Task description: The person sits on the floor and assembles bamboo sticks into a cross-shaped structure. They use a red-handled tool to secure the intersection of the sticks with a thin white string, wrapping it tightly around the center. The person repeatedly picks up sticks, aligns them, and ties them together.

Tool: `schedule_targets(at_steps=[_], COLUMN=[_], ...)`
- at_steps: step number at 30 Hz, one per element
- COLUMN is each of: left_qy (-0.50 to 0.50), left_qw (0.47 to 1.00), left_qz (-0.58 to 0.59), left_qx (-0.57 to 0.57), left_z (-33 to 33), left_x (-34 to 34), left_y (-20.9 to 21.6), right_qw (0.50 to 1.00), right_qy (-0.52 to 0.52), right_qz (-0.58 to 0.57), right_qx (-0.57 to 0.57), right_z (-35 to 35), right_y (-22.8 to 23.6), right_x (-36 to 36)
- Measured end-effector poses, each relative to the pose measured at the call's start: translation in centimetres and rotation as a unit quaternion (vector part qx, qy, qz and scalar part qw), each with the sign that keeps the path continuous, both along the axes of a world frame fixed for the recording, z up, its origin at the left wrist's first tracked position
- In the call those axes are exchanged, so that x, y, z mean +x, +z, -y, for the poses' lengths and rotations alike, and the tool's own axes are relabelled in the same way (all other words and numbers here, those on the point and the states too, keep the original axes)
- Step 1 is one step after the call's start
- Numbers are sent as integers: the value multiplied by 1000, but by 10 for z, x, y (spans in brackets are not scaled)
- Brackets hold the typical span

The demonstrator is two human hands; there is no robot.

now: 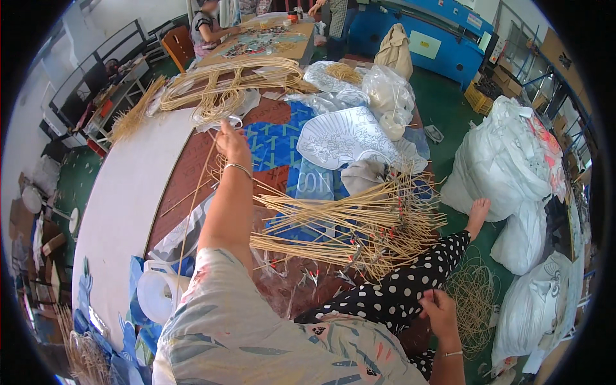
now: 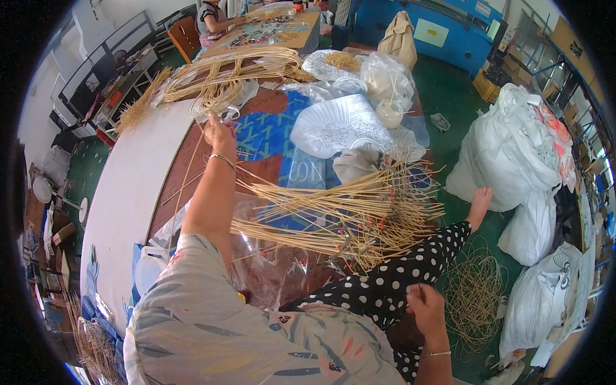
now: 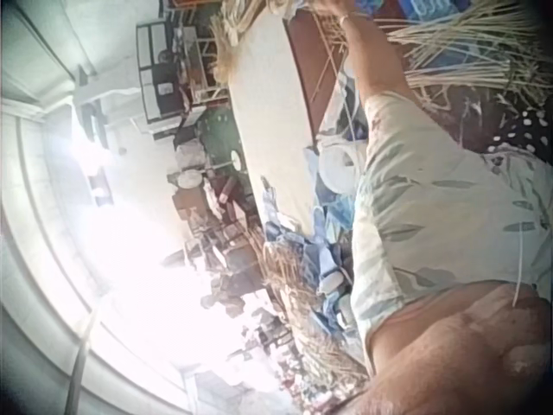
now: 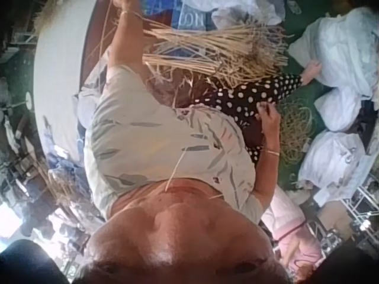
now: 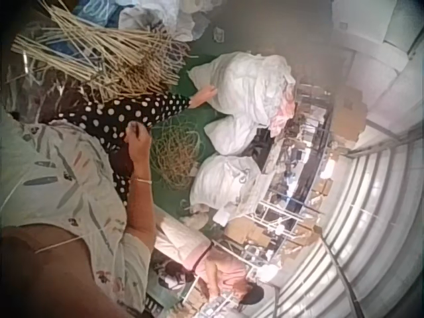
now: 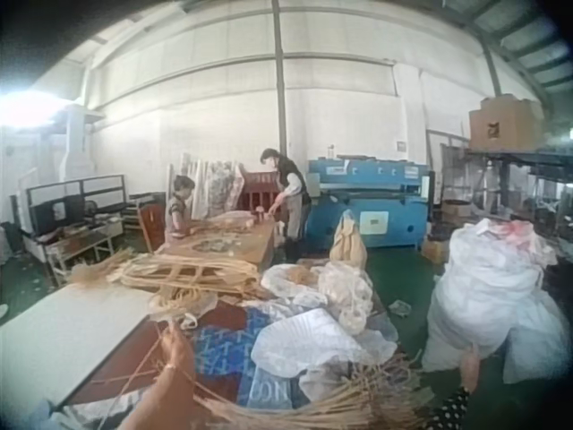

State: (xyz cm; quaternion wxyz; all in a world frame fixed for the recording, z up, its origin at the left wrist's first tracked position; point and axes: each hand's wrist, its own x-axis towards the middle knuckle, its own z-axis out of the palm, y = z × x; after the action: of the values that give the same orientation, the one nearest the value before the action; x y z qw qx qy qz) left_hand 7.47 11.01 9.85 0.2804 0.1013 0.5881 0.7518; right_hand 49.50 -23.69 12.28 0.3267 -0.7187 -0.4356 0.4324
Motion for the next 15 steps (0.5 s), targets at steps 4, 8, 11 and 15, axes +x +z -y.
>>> schedule_targets(at_steps=[4,8,11,15], left_qy=[34,-34,-228,-312], left_qw=[996,990,958,929], left_qz=[80,115,-18,-71], left_qx=[15,-77,-170,-188], left_z=[-25,-16,-3,11], left_x=[-49,-65,-75,-111], left_y=[-25,-31,-35,-46], right_qw=[999,996,997,995], right_qy=[-33,-72,-61,-66], right_qz=[-19,-23,-1,7], right_qx=[-22,-42,-51,-70], right_z=[20,21,20,18], right_y=[-22,-29,-31,-31], right_x=[11,6,6,5])
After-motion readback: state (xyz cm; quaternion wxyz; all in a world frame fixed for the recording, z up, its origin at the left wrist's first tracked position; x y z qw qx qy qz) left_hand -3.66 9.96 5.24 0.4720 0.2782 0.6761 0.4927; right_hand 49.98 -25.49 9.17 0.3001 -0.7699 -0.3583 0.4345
